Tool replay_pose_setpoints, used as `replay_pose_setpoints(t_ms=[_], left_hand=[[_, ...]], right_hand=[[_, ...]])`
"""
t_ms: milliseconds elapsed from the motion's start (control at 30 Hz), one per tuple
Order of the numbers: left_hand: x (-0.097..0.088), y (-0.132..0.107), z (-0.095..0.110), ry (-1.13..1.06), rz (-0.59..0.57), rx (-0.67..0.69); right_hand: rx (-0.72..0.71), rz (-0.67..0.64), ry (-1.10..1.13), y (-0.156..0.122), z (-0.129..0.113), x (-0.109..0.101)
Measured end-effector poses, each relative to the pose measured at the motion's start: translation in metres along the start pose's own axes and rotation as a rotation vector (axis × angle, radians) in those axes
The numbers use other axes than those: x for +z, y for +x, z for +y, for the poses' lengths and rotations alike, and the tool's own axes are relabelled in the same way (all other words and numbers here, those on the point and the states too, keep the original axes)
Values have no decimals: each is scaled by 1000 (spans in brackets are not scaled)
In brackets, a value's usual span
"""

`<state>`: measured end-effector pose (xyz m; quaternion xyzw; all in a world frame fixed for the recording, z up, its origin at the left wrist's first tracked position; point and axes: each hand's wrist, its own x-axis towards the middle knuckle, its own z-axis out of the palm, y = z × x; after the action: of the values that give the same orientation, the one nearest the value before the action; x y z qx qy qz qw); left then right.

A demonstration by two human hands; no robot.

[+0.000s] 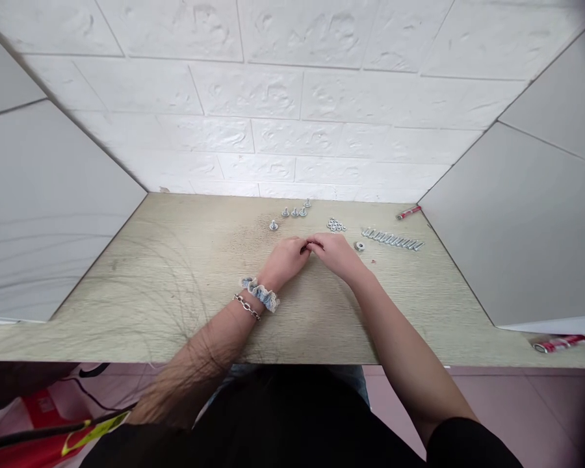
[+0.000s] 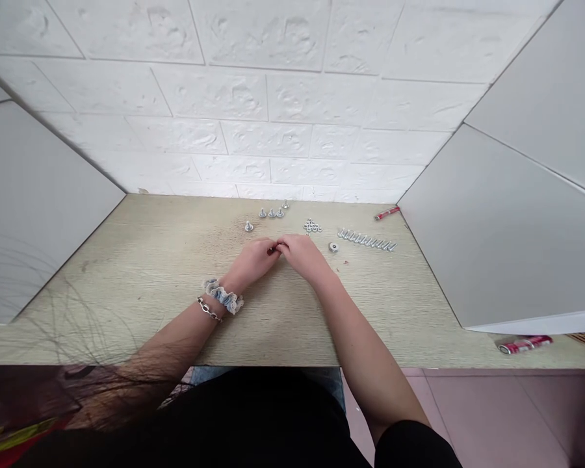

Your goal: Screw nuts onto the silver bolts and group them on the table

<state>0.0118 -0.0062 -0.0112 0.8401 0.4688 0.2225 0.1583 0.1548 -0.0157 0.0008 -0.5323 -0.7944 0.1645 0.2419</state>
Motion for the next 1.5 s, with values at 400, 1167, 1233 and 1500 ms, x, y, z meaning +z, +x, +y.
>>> replay_pose_setpoints(t_ms=[400, 1167, 1233, 1500], left_hand=[[3, 2, -4, -158, 160, 60], [1, 5, -7, -210, 328, 134], [0, 5, -8, -197, 332, 141], [-1, 5, -12, -141, 297, 179]], right_hand=[[55, 135, 101, 0, 1, -4], [-70, 250, 84, 0, 0, 0], [-67, 267, 136, 0, 1, 1], [17, 261, 279, 1, -1, 3]])
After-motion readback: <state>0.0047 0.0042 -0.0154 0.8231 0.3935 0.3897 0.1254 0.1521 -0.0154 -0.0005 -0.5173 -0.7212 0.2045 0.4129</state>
